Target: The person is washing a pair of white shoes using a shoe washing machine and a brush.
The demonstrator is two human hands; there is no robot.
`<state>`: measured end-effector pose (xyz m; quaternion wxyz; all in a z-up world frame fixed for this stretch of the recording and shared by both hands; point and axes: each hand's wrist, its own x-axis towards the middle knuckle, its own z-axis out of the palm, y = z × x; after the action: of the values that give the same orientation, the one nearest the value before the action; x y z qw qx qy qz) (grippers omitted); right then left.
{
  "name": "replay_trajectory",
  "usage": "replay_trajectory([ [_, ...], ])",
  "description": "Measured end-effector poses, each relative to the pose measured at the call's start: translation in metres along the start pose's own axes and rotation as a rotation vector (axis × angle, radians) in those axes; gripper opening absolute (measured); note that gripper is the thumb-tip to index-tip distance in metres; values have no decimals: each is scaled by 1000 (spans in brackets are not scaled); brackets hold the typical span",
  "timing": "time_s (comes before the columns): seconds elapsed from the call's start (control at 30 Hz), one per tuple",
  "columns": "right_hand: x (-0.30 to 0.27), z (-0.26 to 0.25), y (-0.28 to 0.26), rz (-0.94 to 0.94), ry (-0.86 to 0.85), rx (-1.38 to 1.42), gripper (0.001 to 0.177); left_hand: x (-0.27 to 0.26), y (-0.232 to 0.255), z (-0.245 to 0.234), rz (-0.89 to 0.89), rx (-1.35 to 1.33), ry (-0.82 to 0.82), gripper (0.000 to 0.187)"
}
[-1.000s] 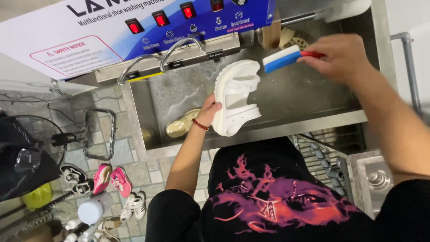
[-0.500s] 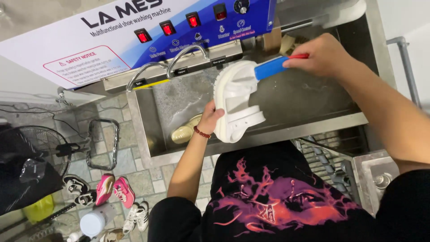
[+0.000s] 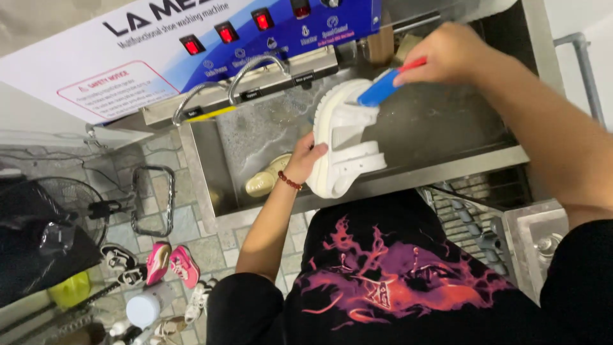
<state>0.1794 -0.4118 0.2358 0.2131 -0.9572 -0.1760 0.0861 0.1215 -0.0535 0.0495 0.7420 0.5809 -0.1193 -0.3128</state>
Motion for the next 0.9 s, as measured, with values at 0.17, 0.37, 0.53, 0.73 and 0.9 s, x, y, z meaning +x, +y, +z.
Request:
replay_trajectory([
  [0.17,-4,-10,-24,-43,-18,-158,37,12,3,11,62,-86,-10,47],
  [0.37,-27,-10,-8,-33,63,-146,38,16,9,29,105,-33,-61,49],
  [0.53,-47,-25,15,4,63,-169,39,9,-22,-3,-22,-192,-111,48],
  [0.73,-80,-3,-10,248,209,-18,45,-2,6,-2,-31,-507,161,63],
  [0.9,-103,87,-80,336,189,352,44,6,12,-7,77,-662,192,81],
])
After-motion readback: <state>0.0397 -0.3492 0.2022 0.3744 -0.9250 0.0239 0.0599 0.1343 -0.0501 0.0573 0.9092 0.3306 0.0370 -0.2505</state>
